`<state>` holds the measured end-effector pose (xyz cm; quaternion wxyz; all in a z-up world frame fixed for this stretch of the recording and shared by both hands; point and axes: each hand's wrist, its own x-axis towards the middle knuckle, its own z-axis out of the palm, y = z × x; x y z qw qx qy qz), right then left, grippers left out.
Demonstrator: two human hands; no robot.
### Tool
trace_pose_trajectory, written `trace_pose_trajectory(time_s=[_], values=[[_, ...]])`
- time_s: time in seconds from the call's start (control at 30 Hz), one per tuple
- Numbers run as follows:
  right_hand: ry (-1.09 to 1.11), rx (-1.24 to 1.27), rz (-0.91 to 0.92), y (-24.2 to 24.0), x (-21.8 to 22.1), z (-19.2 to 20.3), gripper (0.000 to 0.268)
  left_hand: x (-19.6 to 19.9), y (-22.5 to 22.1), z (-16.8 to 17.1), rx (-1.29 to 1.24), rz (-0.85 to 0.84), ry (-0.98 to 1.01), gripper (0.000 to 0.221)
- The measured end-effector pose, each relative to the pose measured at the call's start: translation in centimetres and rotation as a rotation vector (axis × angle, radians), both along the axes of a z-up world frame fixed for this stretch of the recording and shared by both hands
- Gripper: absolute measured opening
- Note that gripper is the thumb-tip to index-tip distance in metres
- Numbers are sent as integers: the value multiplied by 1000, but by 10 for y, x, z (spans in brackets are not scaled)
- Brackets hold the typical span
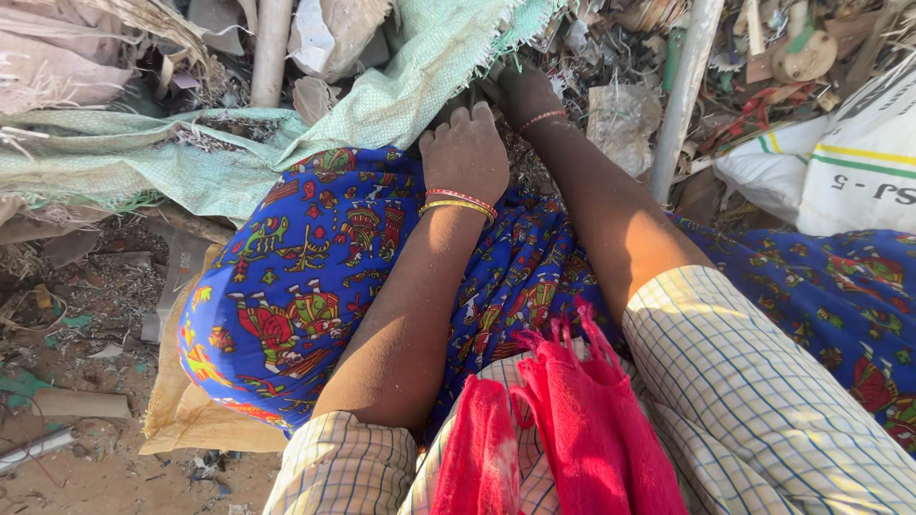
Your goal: The person sits in a pile of waste and sorts through various items, placing plastic pieces, tubes, and a small white bottle into a white bag by hand.
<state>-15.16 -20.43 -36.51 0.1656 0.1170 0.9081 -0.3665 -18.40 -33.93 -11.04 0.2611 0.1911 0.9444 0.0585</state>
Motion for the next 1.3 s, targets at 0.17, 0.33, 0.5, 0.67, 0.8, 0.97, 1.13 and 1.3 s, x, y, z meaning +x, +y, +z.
trace_pose_trajectory(time_s=[0.17,0.33,0.5,0.67,0.8,0.97,1.13,1.3], values=[[134,126,64,12,35,21,24,3,2,1,13,2,-2,22],[-229,341,-68,49,92,33,32,-1,4,-1,15,-3,-63,25],[-237,559,-43,89,148,24,70,0,5,-1,30,-14,-92,26],[-560,325,-90,97,168,-8,87,4,12,8,16,-28,-103,27],[-584,324,322,115,185,-28,101,9,16,8,-3,-20,-129,28],[-756,226,564,131,164,-24,70,11,29,4,28,-10,-132,29],[-337,157,331,140,138,54,59,25,37,-10,-19,-90,-141,32],[10,206,156,179,147,146,52,38,34,-53,-238,-283,-229,39]])
